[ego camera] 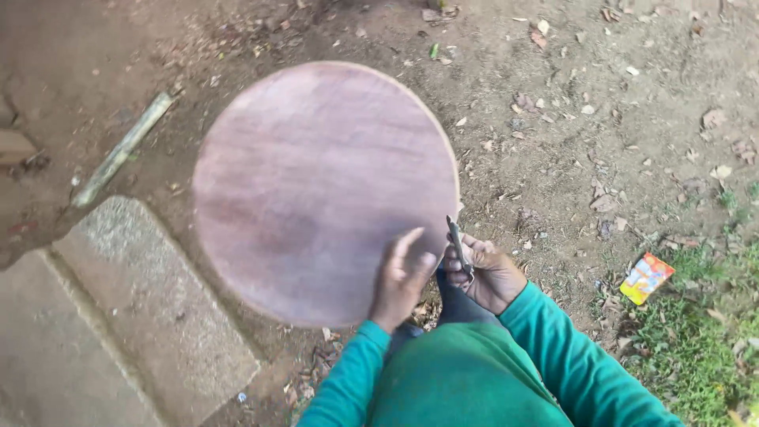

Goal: Sand the surface and legs of a wooden round table using sandpaper.

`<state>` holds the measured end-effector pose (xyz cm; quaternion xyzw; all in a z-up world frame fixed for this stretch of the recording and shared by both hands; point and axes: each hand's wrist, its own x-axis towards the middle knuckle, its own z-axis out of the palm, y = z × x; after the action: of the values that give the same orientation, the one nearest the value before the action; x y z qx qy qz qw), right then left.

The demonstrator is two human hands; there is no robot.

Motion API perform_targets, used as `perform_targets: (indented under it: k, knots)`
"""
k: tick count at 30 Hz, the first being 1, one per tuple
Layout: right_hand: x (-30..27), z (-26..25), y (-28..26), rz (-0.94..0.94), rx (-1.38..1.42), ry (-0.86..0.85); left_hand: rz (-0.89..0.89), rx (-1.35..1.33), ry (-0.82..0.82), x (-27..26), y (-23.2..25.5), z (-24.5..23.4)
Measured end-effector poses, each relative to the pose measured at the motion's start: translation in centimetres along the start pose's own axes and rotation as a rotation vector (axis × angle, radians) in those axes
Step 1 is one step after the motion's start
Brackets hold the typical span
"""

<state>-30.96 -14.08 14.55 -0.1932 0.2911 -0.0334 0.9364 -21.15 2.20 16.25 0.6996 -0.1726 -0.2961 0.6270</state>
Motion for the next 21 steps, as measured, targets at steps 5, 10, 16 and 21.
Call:
perform_targets:
  k: [5,10,16,21]
  knots:
    - [-3.2,1.8,5.7,0.15,-0.022,-0.042,-0.13,-0.753,-0.107,-5.8,-2.0,-0.2]
    - [-4.4,1.9,10.2,0.08,-0.272,0.024,-0.114,-0.716,0.106,-9.2,-1.0,-3.6]
    - [-4.2,2.9,11.4,-0.155,-0.941,-0.052,-0.046,-0.545,0.518,-12.9,-1.1,-4.9]
    - [-0.4,4.4,14.7,-0.168,-1.229,-0.162,-0.285,-0.481,0.76,-14.1,0.9,-6.7]
